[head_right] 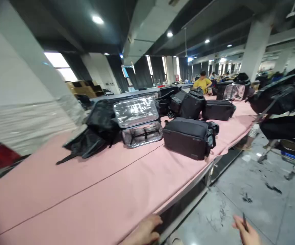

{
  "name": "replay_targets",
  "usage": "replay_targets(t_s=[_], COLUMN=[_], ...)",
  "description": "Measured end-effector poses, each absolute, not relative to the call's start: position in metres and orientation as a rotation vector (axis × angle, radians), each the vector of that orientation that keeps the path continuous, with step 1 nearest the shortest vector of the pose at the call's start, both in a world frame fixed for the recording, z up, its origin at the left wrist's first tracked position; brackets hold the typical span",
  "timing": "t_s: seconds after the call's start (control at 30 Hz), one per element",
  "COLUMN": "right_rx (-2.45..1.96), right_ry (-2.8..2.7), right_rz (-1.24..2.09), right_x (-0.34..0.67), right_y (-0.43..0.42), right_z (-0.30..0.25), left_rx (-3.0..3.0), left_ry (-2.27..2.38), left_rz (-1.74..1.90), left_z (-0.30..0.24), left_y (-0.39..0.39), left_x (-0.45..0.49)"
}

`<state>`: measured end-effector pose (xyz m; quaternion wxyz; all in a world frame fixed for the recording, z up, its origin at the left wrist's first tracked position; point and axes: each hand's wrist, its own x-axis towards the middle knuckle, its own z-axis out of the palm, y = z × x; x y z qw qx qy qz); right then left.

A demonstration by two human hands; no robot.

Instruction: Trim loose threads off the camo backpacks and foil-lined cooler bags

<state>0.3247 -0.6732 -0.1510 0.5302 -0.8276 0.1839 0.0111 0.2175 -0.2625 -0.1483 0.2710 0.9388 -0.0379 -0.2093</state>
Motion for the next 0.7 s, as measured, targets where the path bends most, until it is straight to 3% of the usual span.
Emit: replay_targets(t_s=[0.2,0.3,0.5,0.7], right_rx=[-1.975,-2.005,-2.063,-2.113], right_ry=[-0.006,-0.233,-0.493,-0.514], right_rz=[0.149,0.202,0.189,0.221], right_x=[0.303,0.286,0.296,0.329], right_y=[-0.516,-0.454,-0.355,-0.26], right_z=[-0.046,-0.005,0.039,0.03], left_rx=[2.209,2.12,2.161,2.099], left_ry=[0.827,1.027,1.139,1.186], left_rz=[0.12,0.326,0.426,0.498], left_z=[-0.154,-0.168,-0.184,-0.208], left_y=[-0.065,-0.001,0.034,0.041], left_x=[0.033,-0.023,-0.036,-0.037])
